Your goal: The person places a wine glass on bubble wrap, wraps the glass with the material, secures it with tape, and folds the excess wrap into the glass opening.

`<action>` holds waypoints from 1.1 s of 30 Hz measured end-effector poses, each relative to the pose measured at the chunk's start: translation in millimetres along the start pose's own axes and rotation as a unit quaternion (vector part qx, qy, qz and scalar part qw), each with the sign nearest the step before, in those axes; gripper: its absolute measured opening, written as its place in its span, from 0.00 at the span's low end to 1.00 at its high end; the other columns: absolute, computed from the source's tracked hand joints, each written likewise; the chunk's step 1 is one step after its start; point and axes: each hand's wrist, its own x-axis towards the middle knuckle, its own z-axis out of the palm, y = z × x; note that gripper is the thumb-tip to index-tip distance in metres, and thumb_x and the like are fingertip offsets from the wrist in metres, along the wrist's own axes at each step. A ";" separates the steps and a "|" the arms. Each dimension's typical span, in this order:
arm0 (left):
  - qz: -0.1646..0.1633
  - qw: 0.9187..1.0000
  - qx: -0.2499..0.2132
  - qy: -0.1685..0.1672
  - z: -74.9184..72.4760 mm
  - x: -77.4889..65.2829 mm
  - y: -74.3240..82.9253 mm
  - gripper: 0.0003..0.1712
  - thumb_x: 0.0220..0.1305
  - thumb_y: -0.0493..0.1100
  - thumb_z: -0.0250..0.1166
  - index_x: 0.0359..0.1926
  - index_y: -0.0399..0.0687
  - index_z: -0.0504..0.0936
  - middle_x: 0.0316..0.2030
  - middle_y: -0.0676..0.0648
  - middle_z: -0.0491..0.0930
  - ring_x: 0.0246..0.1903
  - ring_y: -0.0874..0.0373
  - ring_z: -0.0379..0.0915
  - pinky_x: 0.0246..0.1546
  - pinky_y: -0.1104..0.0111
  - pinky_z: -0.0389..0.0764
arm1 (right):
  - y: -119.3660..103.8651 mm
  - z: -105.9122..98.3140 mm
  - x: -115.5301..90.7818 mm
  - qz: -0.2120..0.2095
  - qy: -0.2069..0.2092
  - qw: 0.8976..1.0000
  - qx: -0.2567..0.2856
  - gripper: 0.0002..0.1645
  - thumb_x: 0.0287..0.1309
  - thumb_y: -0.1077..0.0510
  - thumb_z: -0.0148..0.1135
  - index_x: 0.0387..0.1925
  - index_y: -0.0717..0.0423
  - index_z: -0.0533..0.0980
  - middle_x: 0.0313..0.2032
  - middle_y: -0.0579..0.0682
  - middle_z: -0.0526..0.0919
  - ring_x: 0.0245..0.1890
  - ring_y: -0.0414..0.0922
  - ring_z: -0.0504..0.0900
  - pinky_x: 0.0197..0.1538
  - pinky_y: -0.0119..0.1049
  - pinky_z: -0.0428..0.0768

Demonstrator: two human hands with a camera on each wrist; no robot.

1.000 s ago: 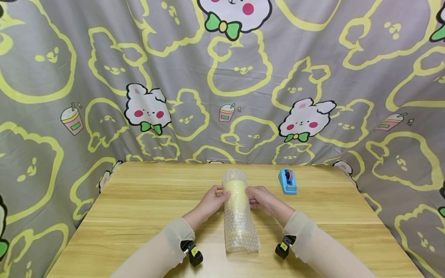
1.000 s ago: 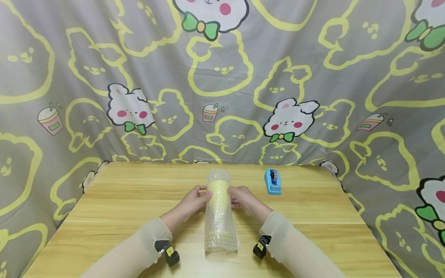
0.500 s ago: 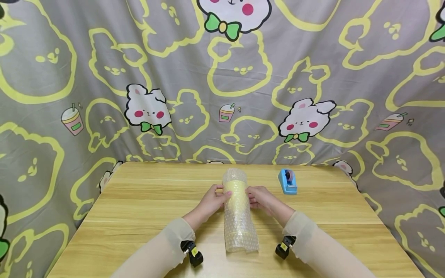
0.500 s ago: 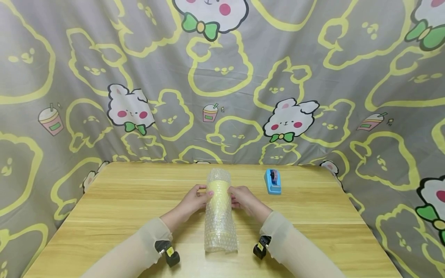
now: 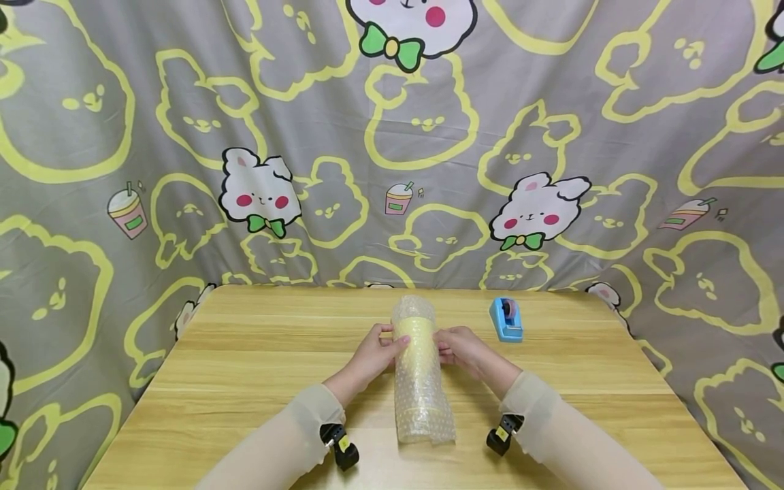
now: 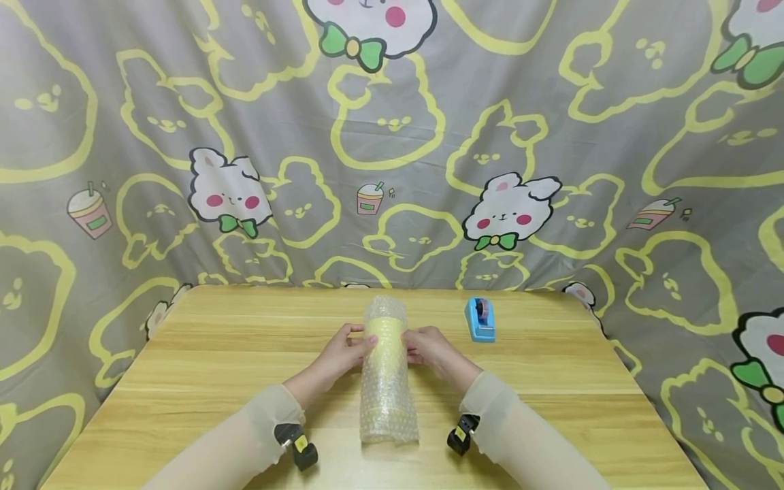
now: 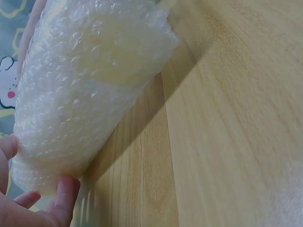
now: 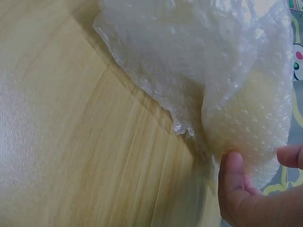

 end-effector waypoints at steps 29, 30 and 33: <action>0.002 1.000 -0.008 -0.007 -2.0 -0.9 0.0 0.33 0.72 0.44 0.63 0.69 0.32 0.61 0.50 0.32 0.78 0.41 0.47 0.83 0.46 0.58 0.85 | -3.1 4.4 -2.7 0.008 0.006 0.999 -0.032 0.24 0.65 0.54 0.57 0.47 0.74 0.73 0.32 0.51 0.78 0.30 0.41 0.77 0.41 0.33 0.83; 0.001 1.000 -0.008 -0.008 -2.2 -0.8 -0.1 0.33 0.71 0.43 0.63 0.69 0.32 0.61 0.50 0.32 0.77 0.41 0.47 0.83 0.47 0.58 0.85 | -3.2 4.6 -3.0 0.010 0.009 0.999 -0.032 0.23 0.65 0.54 0.57 0.46 0.74 0.73 0.32 0.51 0.78 0.30 0.41 0.77 0.40 0.33 0.83; 0.001 1.000 -0.006 -0.008 -2.7 -0.9 0.2 0.32 0.70 0.40 0.63 0.69 0.32 0.62 0.50 0.33 0.77 0.41 0.50 0.82 0.48 0.58 0.84 | -2.8 5.0 -3.3 0.014 0.012 0.999 -0.030 0.22 0.65 0.54 0.57 0.45 0.73 0.73 0.31 0.50 0.78 0.30 0.41 0.77 0.39 0.33 0.83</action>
